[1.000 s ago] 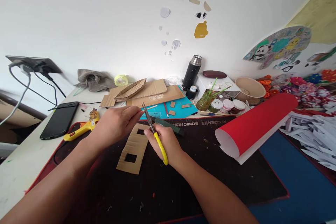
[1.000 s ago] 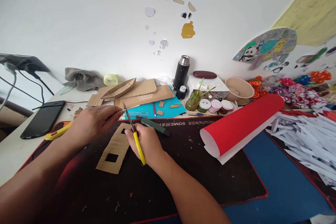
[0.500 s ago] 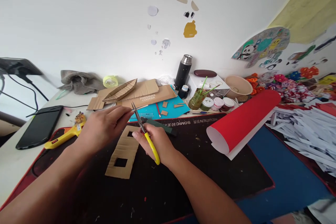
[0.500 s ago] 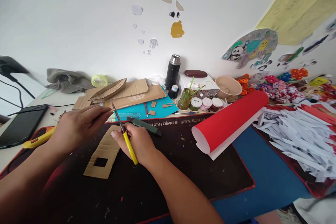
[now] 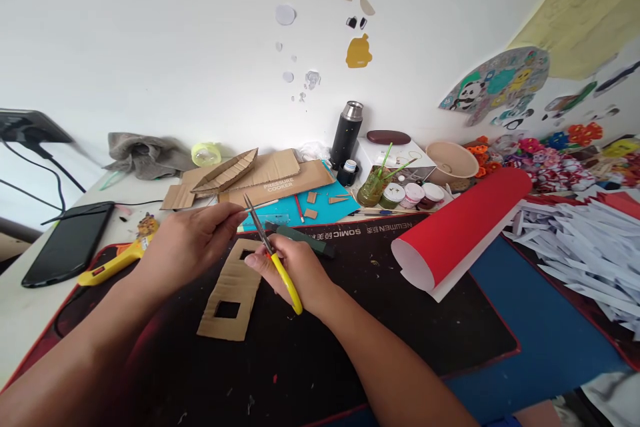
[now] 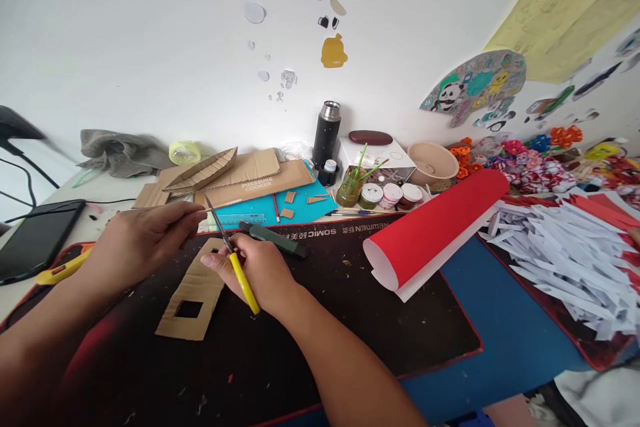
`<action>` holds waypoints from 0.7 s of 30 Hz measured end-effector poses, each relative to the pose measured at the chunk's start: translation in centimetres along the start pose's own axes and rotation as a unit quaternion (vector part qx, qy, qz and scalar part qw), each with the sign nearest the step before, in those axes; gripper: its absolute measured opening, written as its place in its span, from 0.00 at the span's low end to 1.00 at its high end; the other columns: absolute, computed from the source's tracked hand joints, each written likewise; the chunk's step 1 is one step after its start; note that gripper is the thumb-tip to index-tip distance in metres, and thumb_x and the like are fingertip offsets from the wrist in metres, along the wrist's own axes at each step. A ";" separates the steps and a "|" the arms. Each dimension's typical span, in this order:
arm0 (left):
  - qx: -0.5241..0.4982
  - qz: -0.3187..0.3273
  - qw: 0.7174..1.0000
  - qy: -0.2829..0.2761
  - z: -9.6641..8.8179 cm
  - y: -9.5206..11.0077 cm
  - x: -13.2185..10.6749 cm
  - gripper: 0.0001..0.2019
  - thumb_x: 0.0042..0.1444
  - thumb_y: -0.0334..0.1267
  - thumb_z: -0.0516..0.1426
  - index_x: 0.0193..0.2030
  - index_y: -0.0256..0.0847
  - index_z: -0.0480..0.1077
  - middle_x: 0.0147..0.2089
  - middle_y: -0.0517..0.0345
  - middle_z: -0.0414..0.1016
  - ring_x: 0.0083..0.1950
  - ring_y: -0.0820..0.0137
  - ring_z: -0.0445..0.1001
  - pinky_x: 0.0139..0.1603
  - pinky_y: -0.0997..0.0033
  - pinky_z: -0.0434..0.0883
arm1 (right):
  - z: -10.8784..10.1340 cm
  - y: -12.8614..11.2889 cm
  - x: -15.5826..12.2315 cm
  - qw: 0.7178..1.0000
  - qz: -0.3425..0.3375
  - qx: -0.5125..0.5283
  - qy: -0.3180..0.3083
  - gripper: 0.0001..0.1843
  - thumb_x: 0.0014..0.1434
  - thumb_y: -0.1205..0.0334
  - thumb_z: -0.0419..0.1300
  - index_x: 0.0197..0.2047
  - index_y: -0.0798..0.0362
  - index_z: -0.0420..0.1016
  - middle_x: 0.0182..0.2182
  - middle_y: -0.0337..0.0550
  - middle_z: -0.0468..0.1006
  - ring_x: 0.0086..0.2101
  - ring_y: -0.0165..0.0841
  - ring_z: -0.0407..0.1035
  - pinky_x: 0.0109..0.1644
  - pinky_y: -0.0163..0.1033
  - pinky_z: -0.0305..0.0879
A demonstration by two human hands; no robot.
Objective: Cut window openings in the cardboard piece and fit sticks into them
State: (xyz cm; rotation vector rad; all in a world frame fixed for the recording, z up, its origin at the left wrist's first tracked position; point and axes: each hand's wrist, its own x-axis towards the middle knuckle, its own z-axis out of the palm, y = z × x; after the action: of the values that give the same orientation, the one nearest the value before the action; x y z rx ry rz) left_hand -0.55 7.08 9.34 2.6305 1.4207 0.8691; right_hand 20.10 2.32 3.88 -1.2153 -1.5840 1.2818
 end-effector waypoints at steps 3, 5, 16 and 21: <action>-0.042 -0.030 0.999 -0.016 -0.5 0.4 0.2 0.16 0.71 0.49 0.52 0.36 0.46 0.74 0.23 0.64 0.72 0.22 0.69 0.68 0.27 0.69 0.60 | 0.0 -0.1 0.0 1.000 0.000 -0.003 0.003 0.15 0.62 0.47 0.71 0.40 0.48 0.77 0.28 0.34 0.78 0.29 0.31 0.72 0.36 0.35 0.65; -0.057 -0.047 0.997 -0.034 -0.7 0.5 0.2 0.17 0.71 0.49 0.52 0.34 0.46 0.72 0.23 0.64 0.72 0.23 0.70 0.69 0.28 0.69 0.62 | 0.0 0.0 -0.1 1.000 -0.002 -0.008 0.005 0.15 0.62 0.47 0.71 0.39 0.48 0.77 0.29 0.35 0.79 0.30 0.31 0.73 0.37 0.35 0.66; -0.084 -0.069 0.992 -0.062 -1.1 1.1 0.5 0.19 0.71 0.50 0.51 0.31 0.45 0.72 0.23 0.63 0.75 0.22 0.70 0.70 0.28 0.69 0.63 | 0.3 0.2 0.0 0.996 -0.012 -0.087 0.022 0.14 0.68 0.49 0.64 0.35 0.49 0.76 0.25 0.35 0.74 0.26 0.30 0.66 0.33 0.36 0.60; -0.034 -0.065 0.997 -0.040 -0.3 0.7 0.2 0.19 0.71 0.50 0.52 0.34 0.45 0.77 0.24 0.61 0.76 0.24 0.68 0.73 0.30 0.69 0.64 | 0.9 0.4 0.1 0.993 -0.010 -0.107 0.048 0.14 0.69 0.52 0.62 0.33 0.50 0.73 0.24 0.36 0.73 0.26 0.30 0.64 0.32 0.36 0.58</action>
State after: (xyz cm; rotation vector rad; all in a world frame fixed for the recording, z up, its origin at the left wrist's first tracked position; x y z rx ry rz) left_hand -0.08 6.70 9.87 2.4628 1.4956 0.7737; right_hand 19.29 2.23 3.25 -1.3676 -1.6912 1.0433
